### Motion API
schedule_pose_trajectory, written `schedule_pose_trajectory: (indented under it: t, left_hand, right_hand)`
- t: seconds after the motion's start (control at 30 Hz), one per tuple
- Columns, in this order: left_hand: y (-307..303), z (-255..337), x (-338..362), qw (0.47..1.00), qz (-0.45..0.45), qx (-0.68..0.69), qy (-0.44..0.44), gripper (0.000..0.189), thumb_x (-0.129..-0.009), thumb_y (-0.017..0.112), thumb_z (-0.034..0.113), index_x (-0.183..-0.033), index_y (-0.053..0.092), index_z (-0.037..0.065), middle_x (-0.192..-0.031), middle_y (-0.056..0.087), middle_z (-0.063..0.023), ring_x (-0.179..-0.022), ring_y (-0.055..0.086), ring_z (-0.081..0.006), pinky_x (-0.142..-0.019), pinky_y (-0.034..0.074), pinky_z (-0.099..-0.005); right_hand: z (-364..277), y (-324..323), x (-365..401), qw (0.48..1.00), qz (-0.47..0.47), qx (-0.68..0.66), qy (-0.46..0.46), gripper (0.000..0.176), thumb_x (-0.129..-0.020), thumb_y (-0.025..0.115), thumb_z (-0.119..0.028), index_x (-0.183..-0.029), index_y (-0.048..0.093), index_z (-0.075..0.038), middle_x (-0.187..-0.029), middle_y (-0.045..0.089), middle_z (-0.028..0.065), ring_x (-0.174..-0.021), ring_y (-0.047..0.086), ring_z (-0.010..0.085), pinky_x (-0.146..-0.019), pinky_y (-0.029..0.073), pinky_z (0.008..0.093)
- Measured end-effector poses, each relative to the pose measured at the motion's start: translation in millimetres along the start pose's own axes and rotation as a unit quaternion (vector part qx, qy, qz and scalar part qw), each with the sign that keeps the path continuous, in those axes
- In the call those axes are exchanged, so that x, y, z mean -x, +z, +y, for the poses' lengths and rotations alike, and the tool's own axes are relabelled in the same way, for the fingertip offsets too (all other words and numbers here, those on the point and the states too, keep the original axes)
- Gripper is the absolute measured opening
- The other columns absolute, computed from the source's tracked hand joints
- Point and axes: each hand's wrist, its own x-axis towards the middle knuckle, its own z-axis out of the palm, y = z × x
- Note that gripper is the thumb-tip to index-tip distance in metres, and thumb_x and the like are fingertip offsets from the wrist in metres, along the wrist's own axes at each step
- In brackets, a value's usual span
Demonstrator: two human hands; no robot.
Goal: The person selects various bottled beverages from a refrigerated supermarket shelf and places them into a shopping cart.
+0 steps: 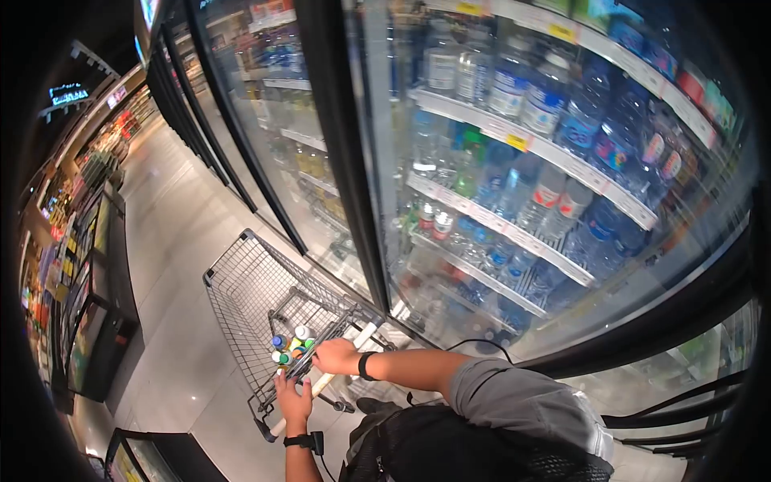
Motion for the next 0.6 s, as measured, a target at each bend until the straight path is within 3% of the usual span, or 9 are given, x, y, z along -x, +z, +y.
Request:
schedule_pose_trajectory:
  t: [0.1,0.23,0.27,0.6]
  left_hand:
    - [-9.5,-28.2,-33.2,1.0,0.0,0.004,0.01,0.046,-0.089,0.065,0.037,-0.107,0.07,-0.004,-0.147,0.047,-0.0255,-0.141,0.036,-0.0454,-0.117,0.03,-0.0489]
    - [-17.6,-66.7,-80.2,1.0,-0.015,-0.007,0.004,0.046,-0.09,0.063,0.041,-0.106,0.071,-0.002,-0.15,0.044,-0.0239,-0.143,0.033,-0.0441,-0.118,0.029,-0.0493]
    - [-16.2,-78.1,-91.7,1.0,-0.019,-0.007,0.005,0.046,-0.09,0.063,0.041,-0.106,0.071,-0.002,-0.15,0.044,-0.0239,-0.143,0.033,-0.0441,-0.118,0.029,-0.0493]
    - [-46.2,-142.1,-206.7,1.0,0.01,-0.01,0.004,0.046,-0.091,0.062,0.041,-0.105,0.072,-0.001,-0.148,0.046,-0.0263,-0.141,0.035,-0.0459,-0.116,0.03,-0.0509]
  right_hand:
    - [-9.9,11.3,-43.6,1.0,-0.012,0.028,-0.003,0.037,-0.091,0.056,-0.036,-0.085,0.071,-0.003,-0.077,0.07,0.0206,-0.076,0.069,0.0411,-0.072,0.055,0.0525]
    - [-29.4,14.0,-98.6,0.999,-0.015,0.045,0.011,0.038,-0.09,0.057,-0.038,-0.084,0.071,-0.003,-0.076,0.07,0.0208,-0.074,0.069,0.0412,-0.07,0.055,0.0533]
    - [-32.9,16.0,-110.7,0.999,0.0,0.049,0.022,0.036,-0.088,0.057,-0.034,-0.078,0.072,-0.003,-0.076,0.07,0.0205,-0.076,0.069,0.0397,-0.074,0.055,0.0506]
    - [-52.0,43.7,-250.8,0.997,0.03,0.066,0.023,0.036,-0.089,0.058,-0.037,-0.081,0.072,-0.004,-0.075,0.07,0.0189,-0.074,0.07,0.0392,-0.07,0.056,0.0506]
